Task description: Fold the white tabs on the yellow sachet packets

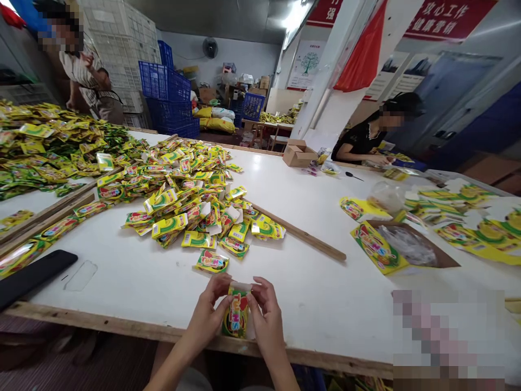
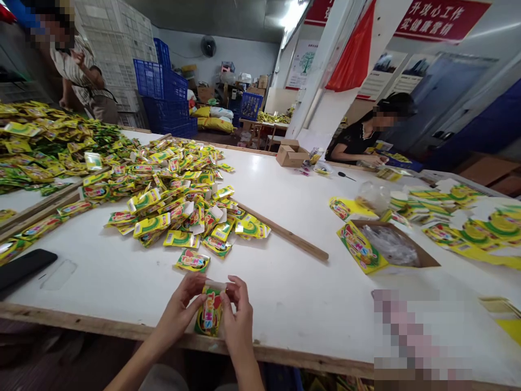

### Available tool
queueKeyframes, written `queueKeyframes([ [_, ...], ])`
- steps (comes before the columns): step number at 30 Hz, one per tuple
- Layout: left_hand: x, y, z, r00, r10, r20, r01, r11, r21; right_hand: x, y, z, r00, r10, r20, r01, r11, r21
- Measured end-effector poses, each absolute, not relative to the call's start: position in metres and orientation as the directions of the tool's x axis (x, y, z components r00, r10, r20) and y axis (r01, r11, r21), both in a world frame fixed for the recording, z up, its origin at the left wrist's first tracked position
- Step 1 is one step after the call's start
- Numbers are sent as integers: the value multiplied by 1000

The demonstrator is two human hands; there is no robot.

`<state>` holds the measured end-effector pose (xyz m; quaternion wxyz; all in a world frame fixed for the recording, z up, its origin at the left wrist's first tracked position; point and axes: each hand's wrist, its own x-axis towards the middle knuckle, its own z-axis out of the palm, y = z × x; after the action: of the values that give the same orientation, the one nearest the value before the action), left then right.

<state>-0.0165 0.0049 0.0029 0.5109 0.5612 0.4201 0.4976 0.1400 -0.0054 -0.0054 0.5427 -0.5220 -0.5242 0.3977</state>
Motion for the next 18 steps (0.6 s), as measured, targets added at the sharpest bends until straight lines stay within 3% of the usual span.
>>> queueKeyframes([
  [5,-17,4,12,150,967,204,120,-222,968,140,-9,7,-7,972,236,233,231,-945],
  [18,-11,8,10,54,990,129,103,-134,986,134,-4,20,84,976,201,297,168,-940],
])
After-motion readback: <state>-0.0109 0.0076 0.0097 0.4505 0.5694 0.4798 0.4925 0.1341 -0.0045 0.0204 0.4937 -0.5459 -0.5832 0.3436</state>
